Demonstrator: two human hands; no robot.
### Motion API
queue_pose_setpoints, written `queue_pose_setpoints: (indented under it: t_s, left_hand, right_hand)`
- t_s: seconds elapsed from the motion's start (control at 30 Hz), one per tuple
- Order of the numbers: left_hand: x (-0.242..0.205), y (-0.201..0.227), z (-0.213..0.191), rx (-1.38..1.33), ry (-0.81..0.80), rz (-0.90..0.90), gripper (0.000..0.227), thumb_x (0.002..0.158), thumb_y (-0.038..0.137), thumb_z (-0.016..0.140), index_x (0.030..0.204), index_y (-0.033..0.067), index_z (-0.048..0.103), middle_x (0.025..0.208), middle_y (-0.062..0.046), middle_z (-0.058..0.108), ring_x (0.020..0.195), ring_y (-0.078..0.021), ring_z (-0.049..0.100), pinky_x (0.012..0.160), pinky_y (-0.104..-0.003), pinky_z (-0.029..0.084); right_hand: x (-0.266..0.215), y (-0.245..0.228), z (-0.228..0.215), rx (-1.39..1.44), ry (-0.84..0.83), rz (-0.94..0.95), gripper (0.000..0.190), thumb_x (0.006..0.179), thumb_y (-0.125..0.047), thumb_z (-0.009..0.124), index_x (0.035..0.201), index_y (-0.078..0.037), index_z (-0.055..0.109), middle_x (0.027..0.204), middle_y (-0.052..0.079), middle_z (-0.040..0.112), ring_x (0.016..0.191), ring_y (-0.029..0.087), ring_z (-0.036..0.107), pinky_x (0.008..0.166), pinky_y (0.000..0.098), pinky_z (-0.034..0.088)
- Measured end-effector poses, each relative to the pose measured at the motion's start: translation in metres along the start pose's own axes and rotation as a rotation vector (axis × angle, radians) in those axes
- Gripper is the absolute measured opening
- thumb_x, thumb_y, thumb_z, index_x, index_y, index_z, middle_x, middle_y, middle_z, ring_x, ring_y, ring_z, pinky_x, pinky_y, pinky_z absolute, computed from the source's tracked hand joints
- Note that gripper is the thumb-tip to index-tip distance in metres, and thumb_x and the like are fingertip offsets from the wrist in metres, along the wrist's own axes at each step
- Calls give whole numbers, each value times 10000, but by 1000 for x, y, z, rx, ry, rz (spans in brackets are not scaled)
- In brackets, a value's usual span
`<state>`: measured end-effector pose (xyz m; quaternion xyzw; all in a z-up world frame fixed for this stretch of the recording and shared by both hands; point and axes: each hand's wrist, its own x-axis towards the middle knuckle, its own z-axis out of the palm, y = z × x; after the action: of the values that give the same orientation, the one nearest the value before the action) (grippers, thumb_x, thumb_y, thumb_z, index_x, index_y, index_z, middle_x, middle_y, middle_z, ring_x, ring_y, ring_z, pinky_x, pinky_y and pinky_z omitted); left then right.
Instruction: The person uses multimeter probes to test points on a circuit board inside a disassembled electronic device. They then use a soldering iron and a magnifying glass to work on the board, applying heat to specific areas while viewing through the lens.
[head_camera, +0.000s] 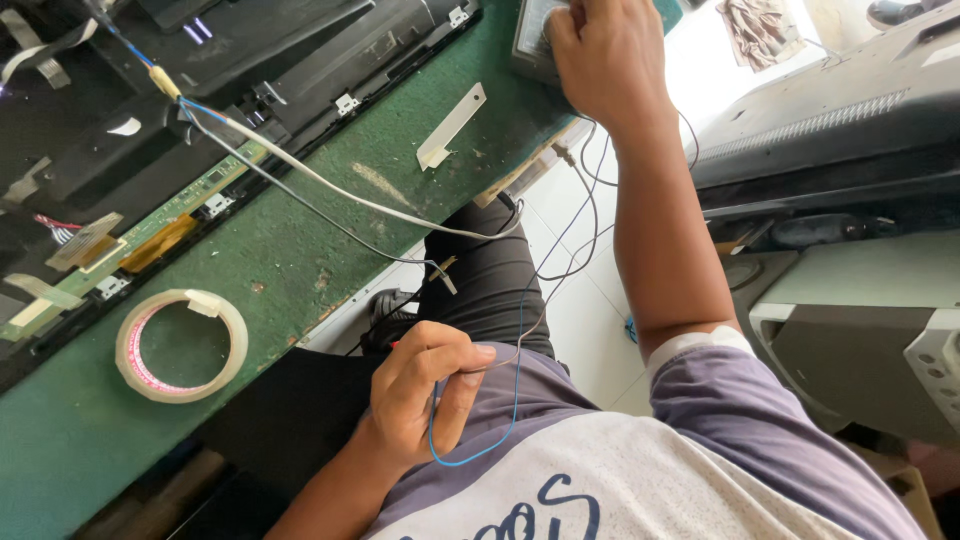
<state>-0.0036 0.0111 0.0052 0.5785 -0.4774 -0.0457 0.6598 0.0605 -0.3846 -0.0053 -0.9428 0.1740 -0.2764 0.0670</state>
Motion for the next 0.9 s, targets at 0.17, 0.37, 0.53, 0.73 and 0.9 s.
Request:
queue_pose_setpoints:
  t_s: [0.17, 0.37, 0.53, 0.73, 0.9]
  left_hand:
    - [-1, 0, -5, -44, 19, 59, 169, 1042, 6, 563, 1180, 29, 658, 971, -147, 629, 780, -234, 634, 731, -325, 584]
    - [9, 3, -3, -119, 37, 367, 226, 1145, 104, 483, 1263, 23, 659, 1070, -147, 643, 800, -303, 649, 760, -440, 578]
    - [15, 8, -3, -14, 100, 532, 345, 1214, 217, 387, 1254, 58, 691, 1040, -57, 658, 823, -239, 686, 782, -408, 569]
    - [6, 5, -12, 165, 109, 354, 611, 1381, 114, 493, 1777, 341, 87, 1406, -45, 540, 1322, -256, 614, 1165, -460, 629]
    - [17, 45, -78, 890, 154, 288, 220, 1176, 86, 558, 1366, 71, 668, 1258, -84, 768, 1075, -248, 785, 1039, -419, 532]
  right_hand:
    - [-34, -83, -79, 294, 67, -208, 172, 1090, -48, 782, 1122, -4, 619, 1062, 154, 587, 942, 350, 544, 823, 470, 448]
    - [-94, -163, -100, 746, -880, -609, 472, 1000, -181, 753, 1452, -111, 638, 1272, 122, 604, 1085, 244, 677, 846, 353, 612]
    - [-103, -203, -91, 927, -792, -991, 264, 1095, -169, 499, 1022, 12, 677, 954, 96, 694, 994, 321, 648, 790, 377, 587]
    - [-131, -153, -76, 670, -700, -405, 214, 783, -78, 565, 622, -178, 465, 800, -13, 560, 825, 167, 562, 678, 332, 406]
    - [-112, -214, -86, 823, -18, -805, 98, 980, 70, 728, 926, 145, 697, 775, 270, 602, 634, 416, 599, 594, 459, 490]
